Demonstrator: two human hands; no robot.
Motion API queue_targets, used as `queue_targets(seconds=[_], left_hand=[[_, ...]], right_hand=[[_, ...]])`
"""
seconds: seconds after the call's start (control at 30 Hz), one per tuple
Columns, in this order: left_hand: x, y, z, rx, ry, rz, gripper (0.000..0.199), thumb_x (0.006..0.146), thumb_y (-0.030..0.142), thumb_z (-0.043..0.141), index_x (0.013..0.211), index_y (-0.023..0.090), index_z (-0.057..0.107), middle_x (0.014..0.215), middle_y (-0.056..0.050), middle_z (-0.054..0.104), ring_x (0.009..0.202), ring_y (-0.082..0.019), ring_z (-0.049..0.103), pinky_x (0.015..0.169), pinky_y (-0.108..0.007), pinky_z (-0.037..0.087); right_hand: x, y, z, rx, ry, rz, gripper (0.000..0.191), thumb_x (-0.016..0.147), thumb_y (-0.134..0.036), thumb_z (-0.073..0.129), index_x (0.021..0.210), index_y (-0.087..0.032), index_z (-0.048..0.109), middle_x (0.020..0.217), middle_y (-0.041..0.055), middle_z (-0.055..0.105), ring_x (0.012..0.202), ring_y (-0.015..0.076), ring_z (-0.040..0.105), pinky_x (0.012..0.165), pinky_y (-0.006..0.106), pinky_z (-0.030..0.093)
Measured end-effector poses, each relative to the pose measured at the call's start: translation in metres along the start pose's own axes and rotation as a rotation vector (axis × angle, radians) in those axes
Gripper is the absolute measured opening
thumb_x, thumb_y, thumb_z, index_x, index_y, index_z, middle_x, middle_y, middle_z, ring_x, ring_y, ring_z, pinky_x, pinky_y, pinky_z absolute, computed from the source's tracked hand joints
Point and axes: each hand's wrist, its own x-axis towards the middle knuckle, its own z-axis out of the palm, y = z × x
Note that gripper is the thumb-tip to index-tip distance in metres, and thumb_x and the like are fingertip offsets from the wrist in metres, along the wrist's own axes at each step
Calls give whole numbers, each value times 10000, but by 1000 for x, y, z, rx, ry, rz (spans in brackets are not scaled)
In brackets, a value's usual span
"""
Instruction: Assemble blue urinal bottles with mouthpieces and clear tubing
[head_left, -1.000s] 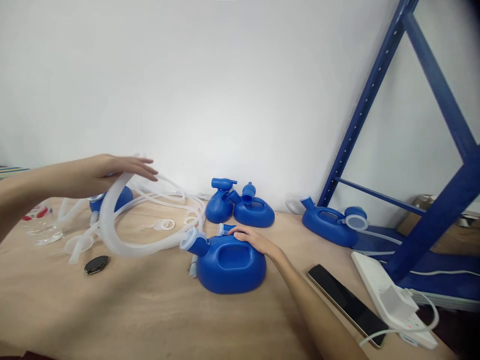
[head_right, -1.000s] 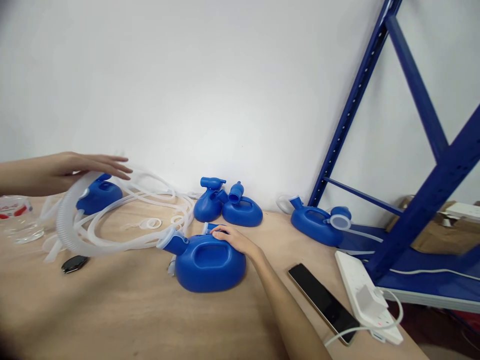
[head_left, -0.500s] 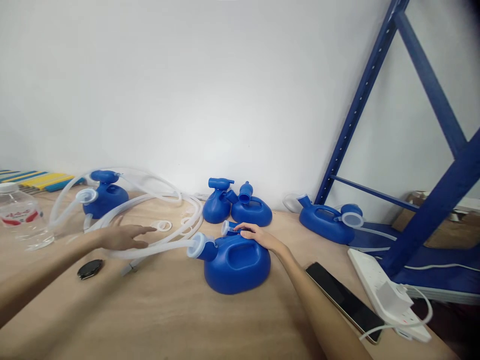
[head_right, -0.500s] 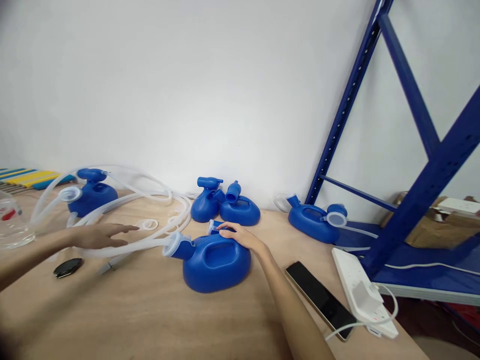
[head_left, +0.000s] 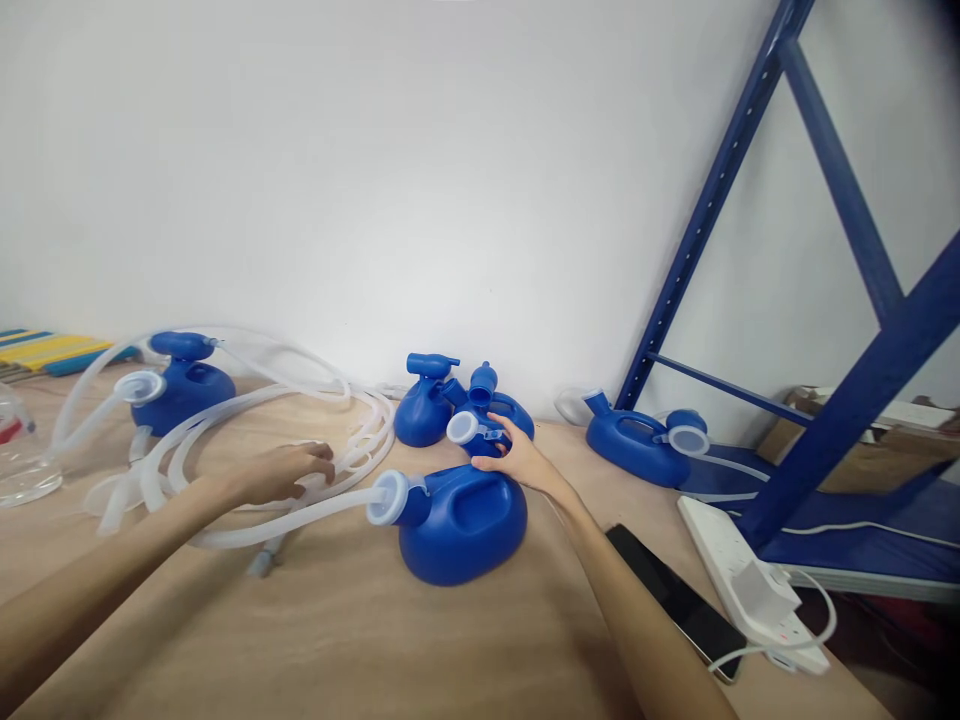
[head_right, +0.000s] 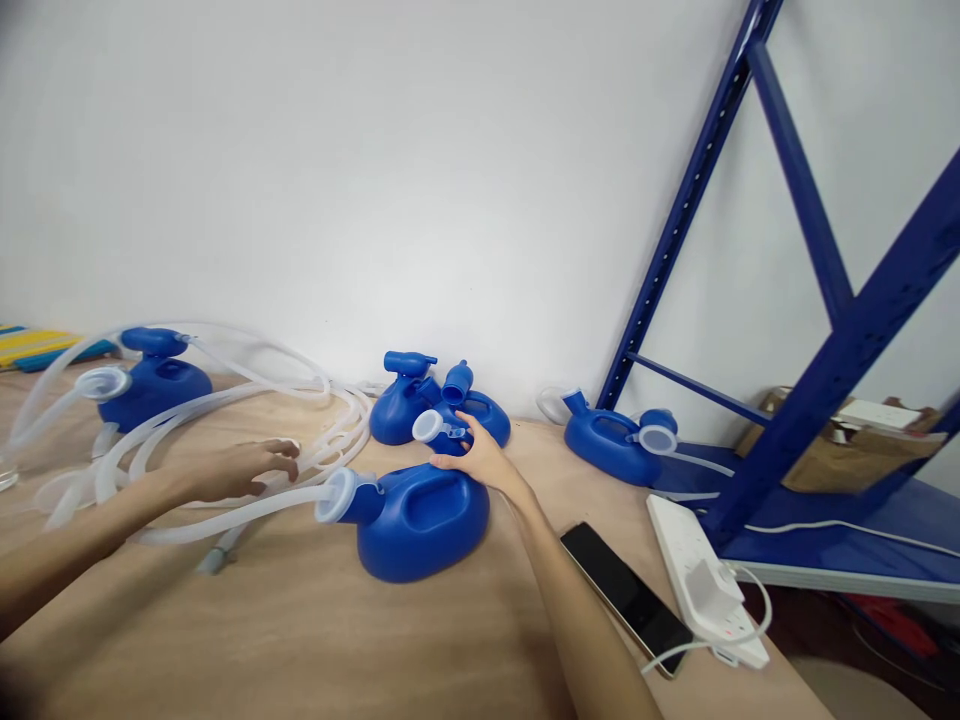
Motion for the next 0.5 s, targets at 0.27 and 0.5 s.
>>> queue_targets(seconds=[0.27, 0.5], left_hand=[[58, 27, -85, -356, 367, 36, 460, 995, 581, 460, 1094, 222, 731, 1546, -106, 505, 1329, -315, 541, 1083, -425, 472], [93, 90, -81, -882, 424, 205, 656, 956, 771, 368, 1029, 164, 604, 575, 17, 563, 492, -159, 531, 530, -278, 446]], right_hand=[[-26, -86, 9, 90, 250, -216, 565, 581, -468, 956, 1034, -214, 734, 1011, 50, 730, 1032, 282, 667, 980, 455, 545], [-33, -145, 25, 1118, 196, -177, 735, 685, -898, 636, 1045, -260, 700, 1080, 81, 738, 1144, 358, 653, 900, 564, 581]])
